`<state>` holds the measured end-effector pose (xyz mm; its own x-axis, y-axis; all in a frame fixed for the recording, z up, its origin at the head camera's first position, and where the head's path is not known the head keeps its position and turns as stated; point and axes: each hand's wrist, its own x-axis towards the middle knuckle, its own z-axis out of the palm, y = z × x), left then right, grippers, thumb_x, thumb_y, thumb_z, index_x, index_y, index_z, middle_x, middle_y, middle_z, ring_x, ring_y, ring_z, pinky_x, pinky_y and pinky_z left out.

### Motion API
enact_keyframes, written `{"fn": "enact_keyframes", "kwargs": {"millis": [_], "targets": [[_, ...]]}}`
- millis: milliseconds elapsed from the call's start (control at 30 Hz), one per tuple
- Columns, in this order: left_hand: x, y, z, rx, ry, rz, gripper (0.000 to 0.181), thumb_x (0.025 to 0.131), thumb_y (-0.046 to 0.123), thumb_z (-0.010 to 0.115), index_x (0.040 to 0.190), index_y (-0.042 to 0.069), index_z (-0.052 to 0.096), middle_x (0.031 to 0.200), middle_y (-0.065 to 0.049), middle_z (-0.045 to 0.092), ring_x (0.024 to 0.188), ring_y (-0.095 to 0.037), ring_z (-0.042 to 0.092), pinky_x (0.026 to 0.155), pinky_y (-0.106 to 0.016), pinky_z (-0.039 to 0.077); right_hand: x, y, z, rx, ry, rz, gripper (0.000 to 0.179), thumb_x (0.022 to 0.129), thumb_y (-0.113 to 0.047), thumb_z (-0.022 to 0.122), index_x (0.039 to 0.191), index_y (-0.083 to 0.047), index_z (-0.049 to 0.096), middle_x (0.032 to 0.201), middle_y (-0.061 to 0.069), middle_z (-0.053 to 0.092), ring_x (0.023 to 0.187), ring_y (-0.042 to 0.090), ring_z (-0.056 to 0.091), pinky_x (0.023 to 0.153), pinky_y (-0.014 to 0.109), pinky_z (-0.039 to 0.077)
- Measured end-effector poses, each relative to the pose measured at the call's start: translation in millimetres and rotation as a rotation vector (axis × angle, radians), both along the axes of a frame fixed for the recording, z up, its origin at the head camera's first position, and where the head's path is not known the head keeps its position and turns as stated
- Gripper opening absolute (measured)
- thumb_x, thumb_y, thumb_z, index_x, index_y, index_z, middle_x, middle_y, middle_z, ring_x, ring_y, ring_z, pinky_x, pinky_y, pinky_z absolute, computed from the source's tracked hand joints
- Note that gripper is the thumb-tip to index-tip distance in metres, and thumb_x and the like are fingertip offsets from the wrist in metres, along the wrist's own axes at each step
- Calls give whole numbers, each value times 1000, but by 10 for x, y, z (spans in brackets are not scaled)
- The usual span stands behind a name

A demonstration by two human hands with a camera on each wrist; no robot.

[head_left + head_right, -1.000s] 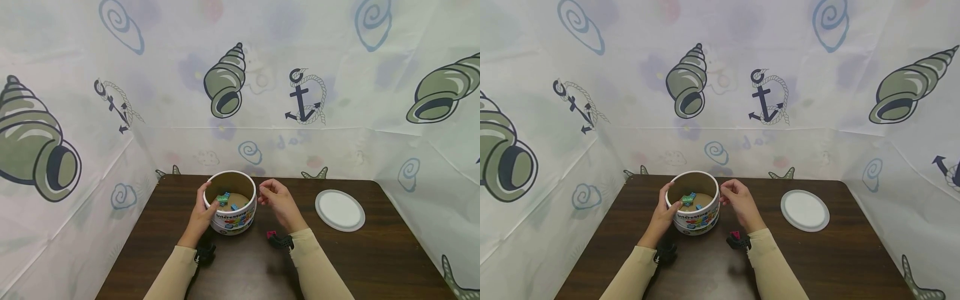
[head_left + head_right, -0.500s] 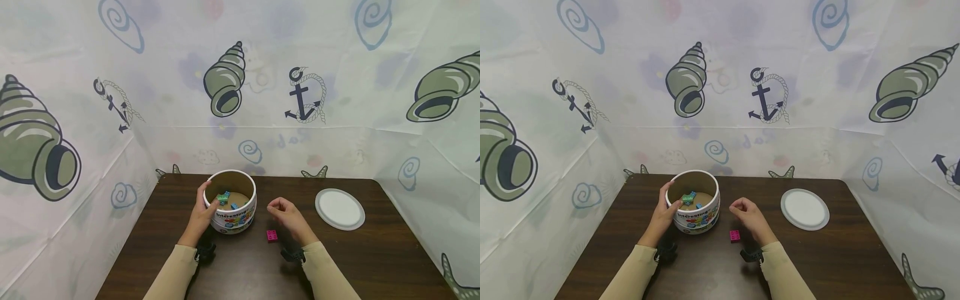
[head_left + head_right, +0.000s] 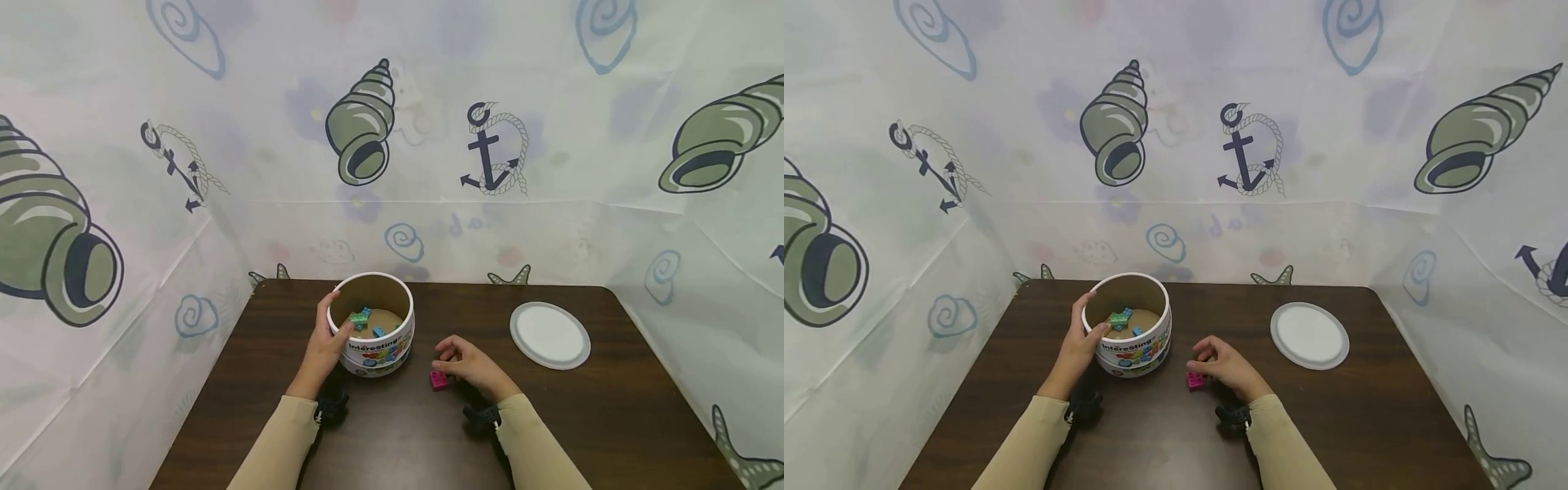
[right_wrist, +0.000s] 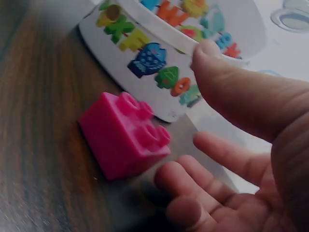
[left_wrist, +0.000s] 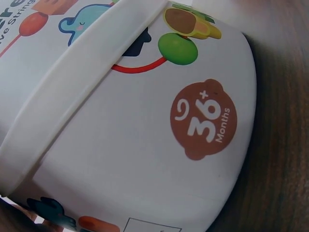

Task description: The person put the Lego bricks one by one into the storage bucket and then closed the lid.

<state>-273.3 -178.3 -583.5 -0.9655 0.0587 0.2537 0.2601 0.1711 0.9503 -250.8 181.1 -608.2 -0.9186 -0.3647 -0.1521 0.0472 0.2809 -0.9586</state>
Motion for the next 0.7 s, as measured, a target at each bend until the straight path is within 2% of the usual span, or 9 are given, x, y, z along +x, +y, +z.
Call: {"fn": "enact_keyframes", "kwargs": {"millis": [233, 433, 700], "targets": [[-28, -8, -1, 8, 0, -9, 78, 103, 32, 69, 169, 32, 27, 173, -17, 33, 150, -51, 43, 120, -67, 37, -46, 63, -12, 35, 32, 121, 54, 91, -17, 90, 136, -3, 64, 124, 23, 57, 91, 22, 58, 77, 27, 52], [-4, -1, 2, 7, -11, 2, 77, 103, 33, 69, 168, 33, 27, 172, -16, 33, 150, -51, 44, 119, -67, 38, -31, 59, -7, 57, 49, 142, 51, 87, -13, 92, 133, -5, 70, 123, 22, 60, 91, 23, 60, 75, 27, 52], [-14, -3, 6, 4, -1, 3, 77, 102, 32, 68, 168, 34, 28, 172, -17, 34, 148, -51, 45, 118, -67, 39, -21, 50, 23, 82, 64, 155, 34, 89, -14, 91, 121, -7, 82, 120, 19, 64, 97, 24, 58, 78, 27, 51]]}}
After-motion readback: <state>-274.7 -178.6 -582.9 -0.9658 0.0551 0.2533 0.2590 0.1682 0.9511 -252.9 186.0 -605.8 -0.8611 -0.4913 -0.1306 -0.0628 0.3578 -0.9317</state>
